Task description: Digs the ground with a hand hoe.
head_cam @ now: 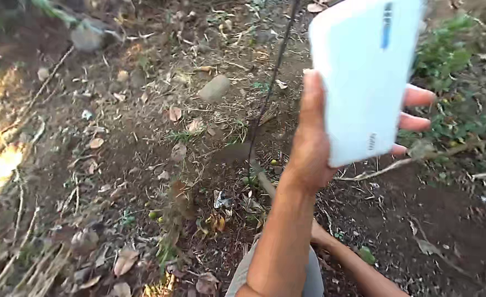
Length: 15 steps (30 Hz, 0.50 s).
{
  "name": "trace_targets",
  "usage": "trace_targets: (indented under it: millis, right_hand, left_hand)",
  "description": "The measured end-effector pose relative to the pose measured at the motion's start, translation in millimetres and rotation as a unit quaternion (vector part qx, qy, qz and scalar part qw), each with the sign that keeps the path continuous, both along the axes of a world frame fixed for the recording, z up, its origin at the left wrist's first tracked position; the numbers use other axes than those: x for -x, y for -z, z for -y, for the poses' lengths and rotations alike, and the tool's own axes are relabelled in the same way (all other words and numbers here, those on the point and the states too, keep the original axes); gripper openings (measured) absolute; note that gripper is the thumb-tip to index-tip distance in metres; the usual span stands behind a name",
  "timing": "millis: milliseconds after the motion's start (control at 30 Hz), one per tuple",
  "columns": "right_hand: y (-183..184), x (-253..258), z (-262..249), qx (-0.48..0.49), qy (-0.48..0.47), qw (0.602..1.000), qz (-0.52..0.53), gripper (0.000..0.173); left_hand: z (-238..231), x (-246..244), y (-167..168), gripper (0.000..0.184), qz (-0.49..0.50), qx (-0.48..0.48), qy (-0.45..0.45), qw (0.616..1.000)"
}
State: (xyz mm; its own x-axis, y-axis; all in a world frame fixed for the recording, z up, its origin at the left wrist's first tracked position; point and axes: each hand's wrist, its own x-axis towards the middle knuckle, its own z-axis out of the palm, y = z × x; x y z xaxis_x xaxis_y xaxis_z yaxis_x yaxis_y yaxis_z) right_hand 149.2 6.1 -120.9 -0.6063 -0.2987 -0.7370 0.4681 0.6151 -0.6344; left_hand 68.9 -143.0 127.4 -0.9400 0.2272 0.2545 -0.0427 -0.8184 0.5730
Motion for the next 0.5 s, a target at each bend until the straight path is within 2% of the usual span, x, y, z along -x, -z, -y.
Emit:
trace_targets:
  millis: [33,67,133,200,233,300,367,400,433,467,500]
  right_hand:
    - [6,21,0,0.021,0.056,0.998,-0.005,0.031]
    - [30,47,1,0.075,0.120,0.990,-0.022,0.033]
    - [70,101,25,0.188,0.250,0.949,-0.045,0.030]
    - [62,142,69,0.211,0.343,0.915,0.010,0.025]
    - [64,149,86,0.217,0.349,0.911,0.031,0.026]
    - [86,122,100,0.188,0.255,0.947,0.044,0.030]
    - [91,55,87,0.099,0.060,0.993,0.031,0.033]
    - [90,31,71,0.064,-0.047,0.997,0.017,0.036]
    - [69,12,62,0.010,-0.139,0.990,0.014,0.039]
    - [27,-4,68,-0.071,-0.198,0.977,0.039,0.040]
    - [-22,-14,83,-0.148,-0.209,0.964,0.074,0.039]
  left_hand:
    - [-3,-2,-1,0.090,-0.004,-0.001,0.020,1.000]
    - [-5,-3,-2,0.088,-0.011,-0.012,0.033,0.999]
    - [-10,-6,-7,0.085,-0.022,-0.031,0.046,0.998]
    - [-13,-7,-10,0.085,-0.031,-0.028,0.048,0.998]
    - [-14,-8,-11,0.084,-0.030,-0.015,0.043,0.999]
    - [-19,-9,-12,0.084,-0.020,0.007,0.033,0.999]
    - [-24,-10,-10,0.082,-0.015,0.019,0.038,0.999]
    - [-25,-9,-10,0.080,-0.015,0.014,0.048,0.999]
    - [-27,-9,-11,0.077,-0.009,0.007,0.057,0.998]
    - [-28,-9,-11,0.074,-0.005,0.002,0.067,0.998]
    - [-29,-10,-11,0.072,-0.004,-0.002,0.078,0.997]
